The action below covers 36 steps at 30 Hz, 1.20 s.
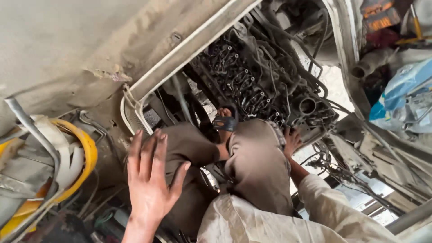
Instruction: The person works on an exposed vehicle engine with another person, reaching into the engine block to handle components and wiring.
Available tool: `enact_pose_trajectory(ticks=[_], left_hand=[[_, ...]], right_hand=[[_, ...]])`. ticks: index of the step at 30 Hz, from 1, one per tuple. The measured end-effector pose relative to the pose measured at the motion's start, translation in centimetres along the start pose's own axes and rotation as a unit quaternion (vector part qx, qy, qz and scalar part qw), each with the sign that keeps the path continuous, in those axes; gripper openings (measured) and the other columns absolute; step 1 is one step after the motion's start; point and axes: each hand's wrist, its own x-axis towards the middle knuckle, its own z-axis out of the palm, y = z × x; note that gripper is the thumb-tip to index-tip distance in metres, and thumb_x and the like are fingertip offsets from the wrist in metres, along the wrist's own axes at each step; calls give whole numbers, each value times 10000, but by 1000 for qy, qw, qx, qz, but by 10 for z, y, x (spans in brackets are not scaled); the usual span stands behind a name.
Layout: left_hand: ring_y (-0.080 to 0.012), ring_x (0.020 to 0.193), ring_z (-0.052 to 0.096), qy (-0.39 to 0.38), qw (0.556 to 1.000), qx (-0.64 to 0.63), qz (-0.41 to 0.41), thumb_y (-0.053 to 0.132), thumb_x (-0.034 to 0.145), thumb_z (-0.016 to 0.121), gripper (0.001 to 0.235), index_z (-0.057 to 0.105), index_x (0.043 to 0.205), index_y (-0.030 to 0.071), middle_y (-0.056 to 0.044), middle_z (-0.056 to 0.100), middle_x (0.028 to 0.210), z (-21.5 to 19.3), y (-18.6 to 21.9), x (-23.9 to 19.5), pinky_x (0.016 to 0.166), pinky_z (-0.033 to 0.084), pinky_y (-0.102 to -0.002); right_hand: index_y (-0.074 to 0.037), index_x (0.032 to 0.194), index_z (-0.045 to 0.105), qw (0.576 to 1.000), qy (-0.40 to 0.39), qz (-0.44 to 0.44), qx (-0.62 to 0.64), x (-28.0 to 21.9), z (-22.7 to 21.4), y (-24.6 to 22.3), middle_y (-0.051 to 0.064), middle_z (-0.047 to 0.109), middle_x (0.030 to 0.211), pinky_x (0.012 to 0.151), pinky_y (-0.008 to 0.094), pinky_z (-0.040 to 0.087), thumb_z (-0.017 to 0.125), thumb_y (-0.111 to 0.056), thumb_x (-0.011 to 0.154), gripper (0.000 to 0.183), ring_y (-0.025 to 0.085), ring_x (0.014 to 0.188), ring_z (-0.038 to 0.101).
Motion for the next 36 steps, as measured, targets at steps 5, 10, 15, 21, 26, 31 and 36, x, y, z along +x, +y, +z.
enact_pose_trajectory(ticks=[5,10,15,21,26,31,36], left_hand=[[-485,1405,439,-1,999,-34,25,208,812,826,707,508,1395,-31,-225,568,1395,2,8,-5,1125,413,-588],[-467,1412,437,-49,996,-61,37,227,793,825,715,517,1373,-56,-229,575,1364,14,16,-18,1093,405,-584],[-467,1404,426,-102,991,-77,50,234,776,813,719,529,1370,-56,-237,575,1369,26,18,-24,1077,421,-560],[-442,1422,422,-112,989,-68,73,276,788,807,701,544,1358,-36,-214,582,1365,29,19,-31,1063,426,-567],[-431,1431,409,-140,982,-90,84,313,799,802,671,569,1344,0,-176,582,1381,28,25,-38,1030,416,-586],[-429,1436,394,-163,977,-98,91,311,813,795,671,561,1361,3,-161,568,1399,27,27,-35,997,435,-563],[-399,1441,394,-160,978,-73,111,298,815,785,690,547,1393,5,-155,566,1382,31,26,-28,1021,432,-542]], right_hand=[[-150,1510,483,999,10,44,29,-10,7,3,273,338,1600,1103,674,231,521,-535,1000,641,476,1423,325],[-67,1474,496,995,29,47,84,-17,23,18,290,394,1561,1125,644,268,526,-538,1048,636,472,1405,379],[-3,1413,525,963,60,-18,260,27,-4,0,297,508,1439,1132,578,333,537,-524,1059,630,459,1350,470],[-123,1342,679,992,-36,2,123,104,-71,-91,255,583,1339,1064,518,501,531,-596,1069,566,432,1268,613],[-101,1528,486,963,-117,-134,204,89,-71,-77,315,543,1342,1013,545,459,533,-615,951,775,486,1199,582],[31,1515,432,943,-91,-216,238,132,-8,-90,351,505,1427,1067,557,412,531,-675,986,888,516,1298,508],[14,1494,484,947,-150,-211,190,154,15,-110,343,570,1354,1118,581,377,539,-721,990,893,506,1325,502]])
